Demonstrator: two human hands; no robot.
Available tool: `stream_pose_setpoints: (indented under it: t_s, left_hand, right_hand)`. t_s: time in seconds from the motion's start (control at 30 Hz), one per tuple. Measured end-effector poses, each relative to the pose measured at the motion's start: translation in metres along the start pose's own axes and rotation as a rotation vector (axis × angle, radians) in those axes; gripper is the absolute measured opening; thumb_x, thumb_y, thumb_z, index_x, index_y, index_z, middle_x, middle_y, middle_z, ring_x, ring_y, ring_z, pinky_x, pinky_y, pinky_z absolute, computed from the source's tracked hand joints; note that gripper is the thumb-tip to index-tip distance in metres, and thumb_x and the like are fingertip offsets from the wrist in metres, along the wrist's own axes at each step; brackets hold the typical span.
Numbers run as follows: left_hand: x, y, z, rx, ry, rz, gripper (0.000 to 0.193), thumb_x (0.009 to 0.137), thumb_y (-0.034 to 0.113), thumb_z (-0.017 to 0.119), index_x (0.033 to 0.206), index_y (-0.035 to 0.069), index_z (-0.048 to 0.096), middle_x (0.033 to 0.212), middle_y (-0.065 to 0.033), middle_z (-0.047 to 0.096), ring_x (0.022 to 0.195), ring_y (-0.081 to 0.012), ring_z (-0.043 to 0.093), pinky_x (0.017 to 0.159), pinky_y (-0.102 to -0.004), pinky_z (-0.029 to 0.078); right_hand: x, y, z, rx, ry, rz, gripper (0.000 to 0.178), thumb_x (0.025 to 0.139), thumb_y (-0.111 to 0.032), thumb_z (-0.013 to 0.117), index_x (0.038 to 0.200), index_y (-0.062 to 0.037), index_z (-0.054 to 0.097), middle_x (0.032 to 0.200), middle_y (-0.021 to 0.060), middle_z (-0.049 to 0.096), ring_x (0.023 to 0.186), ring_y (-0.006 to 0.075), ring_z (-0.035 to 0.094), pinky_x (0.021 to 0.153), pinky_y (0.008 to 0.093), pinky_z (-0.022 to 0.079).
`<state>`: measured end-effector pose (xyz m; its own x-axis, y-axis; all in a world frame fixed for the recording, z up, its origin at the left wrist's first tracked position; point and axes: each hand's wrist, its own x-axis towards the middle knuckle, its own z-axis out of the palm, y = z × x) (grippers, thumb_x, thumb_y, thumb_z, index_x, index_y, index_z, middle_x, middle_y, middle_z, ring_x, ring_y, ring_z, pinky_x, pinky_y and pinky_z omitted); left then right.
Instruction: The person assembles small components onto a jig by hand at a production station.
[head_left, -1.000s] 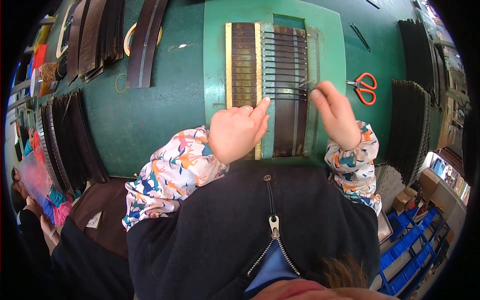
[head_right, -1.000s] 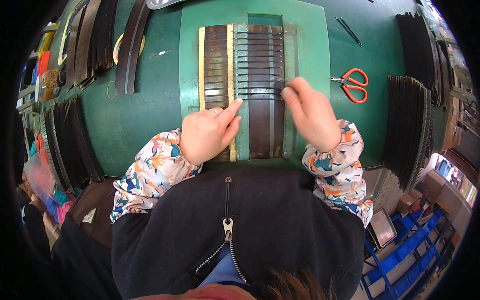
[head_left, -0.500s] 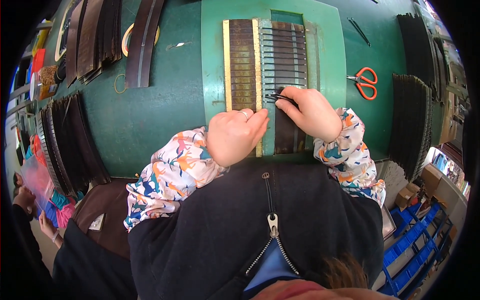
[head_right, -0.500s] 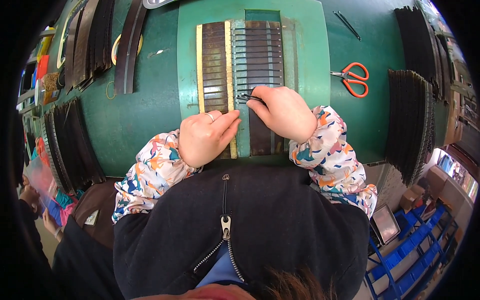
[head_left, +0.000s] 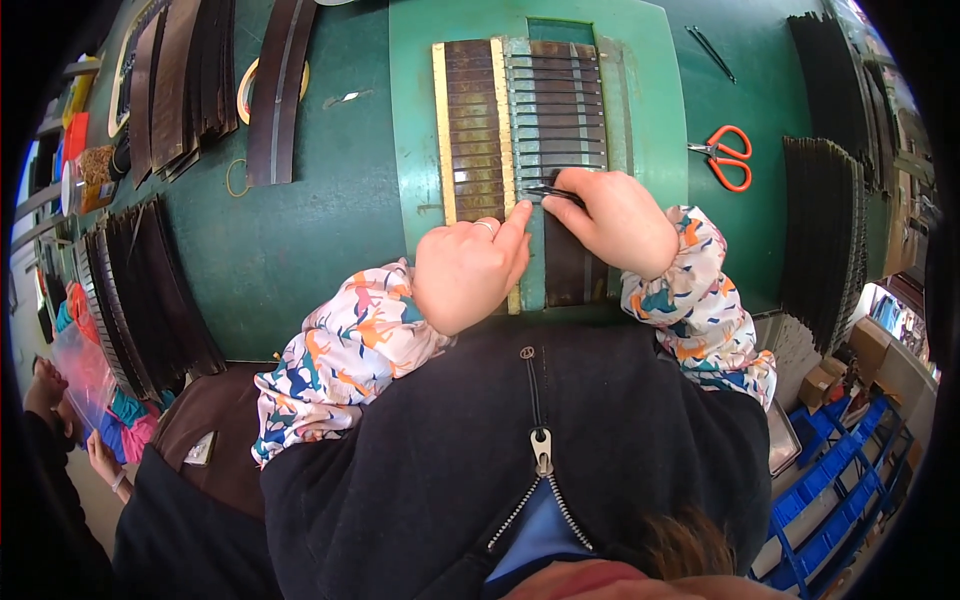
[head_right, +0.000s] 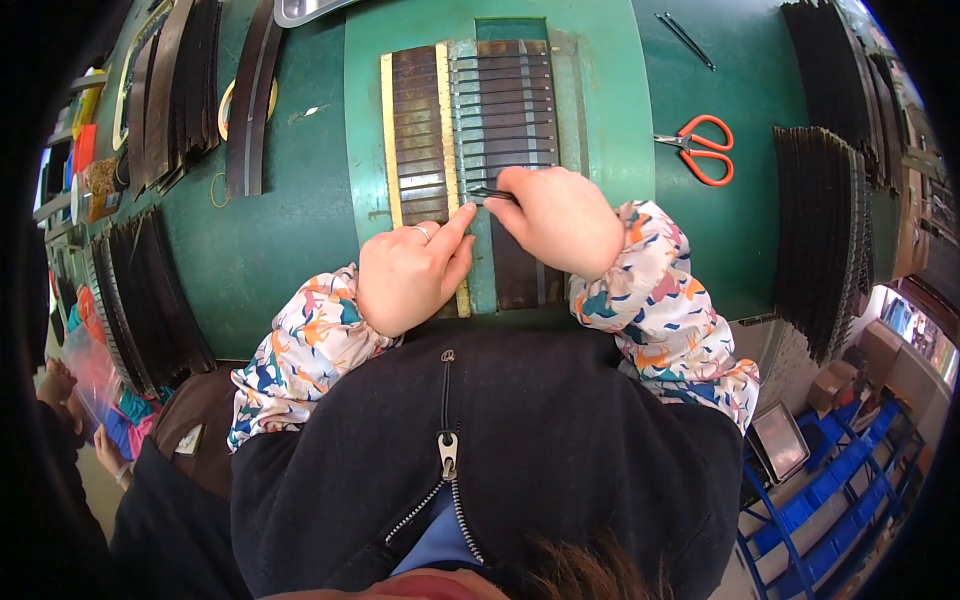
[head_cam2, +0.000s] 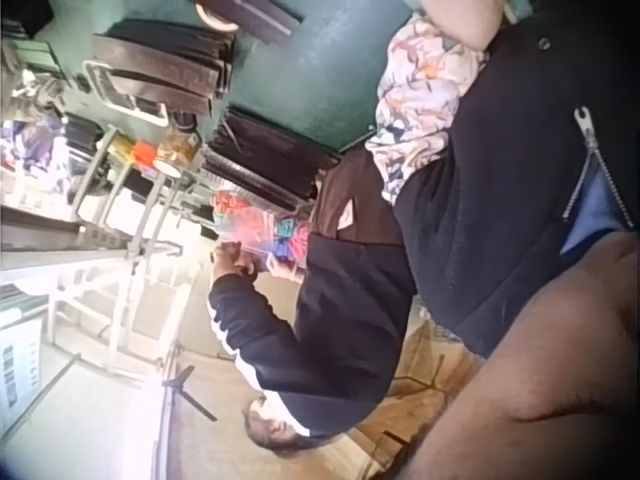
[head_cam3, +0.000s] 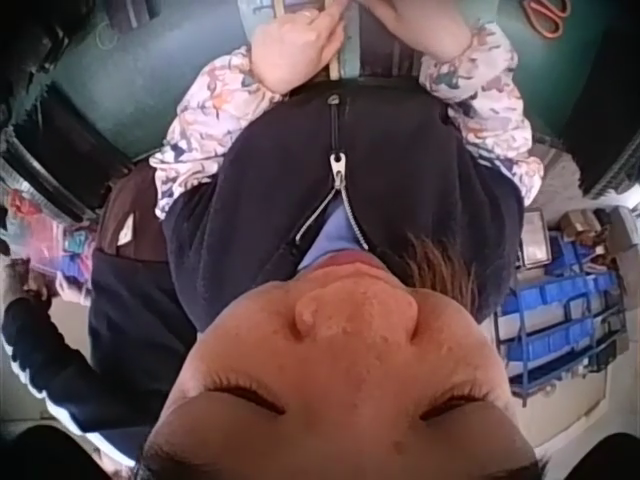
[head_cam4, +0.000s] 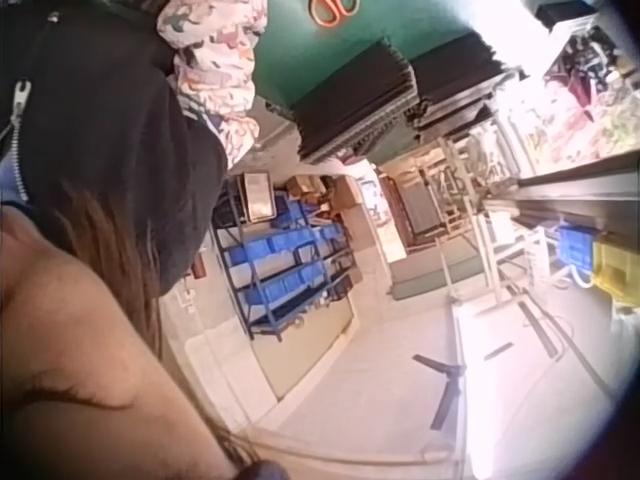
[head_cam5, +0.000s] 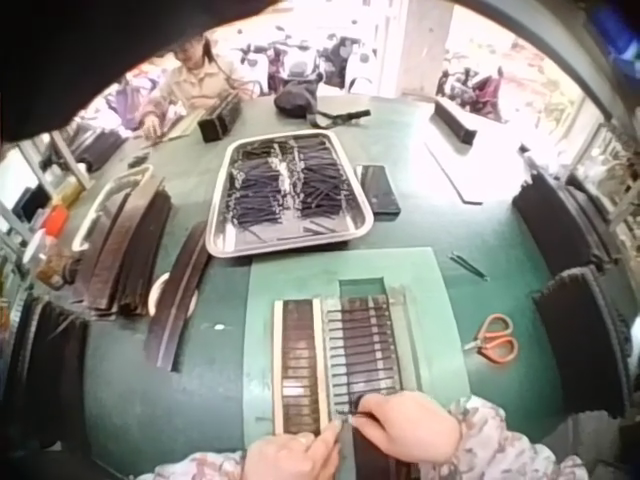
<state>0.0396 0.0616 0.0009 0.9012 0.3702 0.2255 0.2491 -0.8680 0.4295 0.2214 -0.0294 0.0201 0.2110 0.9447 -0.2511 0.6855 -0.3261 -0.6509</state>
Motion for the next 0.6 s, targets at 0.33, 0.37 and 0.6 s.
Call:
stream_pose_setpoints:
  t_s: [0.33,0.37,0.6]
  left_hand:
    - [-0.001,0.001,0.003,0.018,0.030,0.010,0.028,0.079,0.017,0.070,0.105,0.010,0.070,0.056,-0.0021,0.053,0.047,-0.0194,0.056,0.046,-0.0326,0.047]
    - [-0.001,0.001,0.003,0.016,0.036,0.009,0.028,0.079,0.017,0.070,0.105,0.010,0.070,0.056,-0.0020,0.054,0.047,-0.0194,0.056,0.046,-0.0326,0.047]
    - [-0.007,0.002,0.000,-0.024,0.073,0.034,0.024,0.077,0.016,0.071,0.100,0.010,0.070,0.056,-0.0019,0.053,0.047,-0.0200,0.055,0.046,-0.0330,0.046]
  right_hand:
    - [-0.023,0.009,-0.011,-0.015,0.118,0.234,0.027,0.088,-0.024,0.065,0.083,0.0020,0.058,0.065,0.0166,0.058,0.058,0.0337,0.057,0.055,0.0389,0.044]
    - [-0.023,0.008,-0.010,-0.069,0.132,0.244,0.026,0.088,-0.023,0.064,0.084,0.0019,0.058,0.065,0.0165,0.058,0.058,0.0336,0.057,0.055,0.0385,0.044]
    - [-0.041,0.011,-0.021,0.131,0.238,0.170,0.021,0.091,-0.018,0.060,0.089,0.0019,0.057,0.070,0.0184,0.059,0.063,0.0358,0.057,0.058,0.0386,0.045]
